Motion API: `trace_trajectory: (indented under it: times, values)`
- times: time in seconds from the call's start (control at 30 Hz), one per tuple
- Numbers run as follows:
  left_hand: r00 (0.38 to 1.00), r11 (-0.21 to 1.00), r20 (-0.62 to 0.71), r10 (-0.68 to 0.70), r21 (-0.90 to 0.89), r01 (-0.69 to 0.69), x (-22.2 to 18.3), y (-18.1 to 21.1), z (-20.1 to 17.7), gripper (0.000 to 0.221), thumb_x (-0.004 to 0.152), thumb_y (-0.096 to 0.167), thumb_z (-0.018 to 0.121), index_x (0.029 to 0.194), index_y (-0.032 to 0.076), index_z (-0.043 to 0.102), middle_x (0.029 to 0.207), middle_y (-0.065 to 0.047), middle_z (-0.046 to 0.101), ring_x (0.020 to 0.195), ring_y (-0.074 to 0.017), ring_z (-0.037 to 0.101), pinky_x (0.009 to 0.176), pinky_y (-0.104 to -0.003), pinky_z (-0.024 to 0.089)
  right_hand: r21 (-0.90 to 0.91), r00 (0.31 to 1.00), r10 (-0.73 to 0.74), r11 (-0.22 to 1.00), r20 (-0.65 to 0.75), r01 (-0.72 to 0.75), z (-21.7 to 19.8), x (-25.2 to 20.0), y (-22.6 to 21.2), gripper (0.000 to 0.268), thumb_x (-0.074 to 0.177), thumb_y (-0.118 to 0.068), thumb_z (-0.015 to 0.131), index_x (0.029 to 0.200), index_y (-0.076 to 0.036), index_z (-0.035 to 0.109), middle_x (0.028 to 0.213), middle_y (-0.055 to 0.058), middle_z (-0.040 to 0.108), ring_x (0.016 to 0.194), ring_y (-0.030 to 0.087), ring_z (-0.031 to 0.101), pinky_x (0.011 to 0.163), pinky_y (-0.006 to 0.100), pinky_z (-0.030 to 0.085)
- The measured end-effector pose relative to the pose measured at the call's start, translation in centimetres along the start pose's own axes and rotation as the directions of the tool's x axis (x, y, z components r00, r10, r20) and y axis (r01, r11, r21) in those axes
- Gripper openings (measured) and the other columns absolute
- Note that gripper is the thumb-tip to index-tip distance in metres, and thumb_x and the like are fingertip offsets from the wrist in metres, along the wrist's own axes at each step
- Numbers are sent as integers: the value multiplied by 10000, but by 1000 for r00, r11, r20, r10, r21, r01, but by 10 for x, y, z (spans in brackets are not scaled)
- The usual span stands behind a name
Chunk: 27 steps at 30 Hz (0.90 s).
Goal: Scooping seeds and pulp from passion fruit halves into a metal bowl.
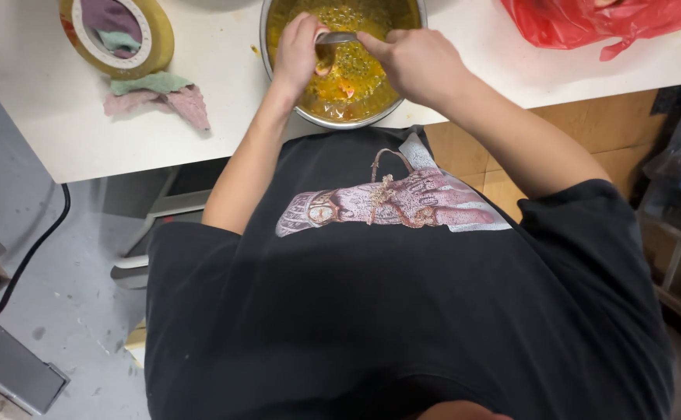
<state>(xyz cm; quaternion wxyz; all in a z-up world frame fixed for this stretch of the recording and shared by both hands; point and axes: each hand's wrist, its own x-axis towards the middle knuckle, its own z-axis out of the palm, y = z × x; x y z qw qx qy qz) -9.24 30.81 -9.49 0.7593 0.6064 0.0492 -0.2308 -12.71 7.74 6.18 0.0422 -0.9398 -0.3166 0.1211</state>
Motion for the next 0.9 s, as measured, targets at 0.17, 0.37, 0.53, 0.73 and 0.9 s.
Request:
trace_trajectory:
  times: [0.17,0.37,0.53,0.73,0.9]
  values:
    - [962,937,-50,267,248,-247,7,-5,5,335,1060,262,485,893,11,632,827,-61,697,768,-160,664,704,-337,510,103,997,74,992,6,-74,23,-1,-10,588,861,-55,631,1449,-63,640,792,152,699,683,346,696,604,453,553]
    - [948,905,-23,317,306,-295,1,2,10,331,1064,259,488,917,4,640,812,-83,692,762,-170,649,707,-335,501,699,974,149,678,172,-227,37,-3,-7,239,1121,-144,593,1311,-65,715,701,120,671,556,212,624,588,352,526]
    - [910,881,-2,414,250,-401,-7,5,15,328,1102,235,410,992,2,613,873,-109,680,816,-199,652,764,-335,506,793,791,107,-197,602,-577,38,-4,-9,317,1025,-133,578,1315,-66,689,644,-17,583,372,16,352,310,223,233]
    - [868,810,46,494,339,-479,-24,6,17,334,1162,271,345,1135,17,559,1055,-142,637,1007,-244,657,914,-362,530,584,811,-60,-664,582,-468,77,-23,-9,273,1079,-138,558,1300,-22,667,656,-5,540,379,-7,321,307,172,206]
    - [853,682,69,517,570,-459,-33,21,1,287,1164,249,358,1160,51,566,1076,-124,629,1011,-252,681,899,-372,540,385,904,-132,-873,407,-301,82,-38,-7,306,1094,-140,538,1346,-20,666,653,-7,528,388,9,327,297,168,223]
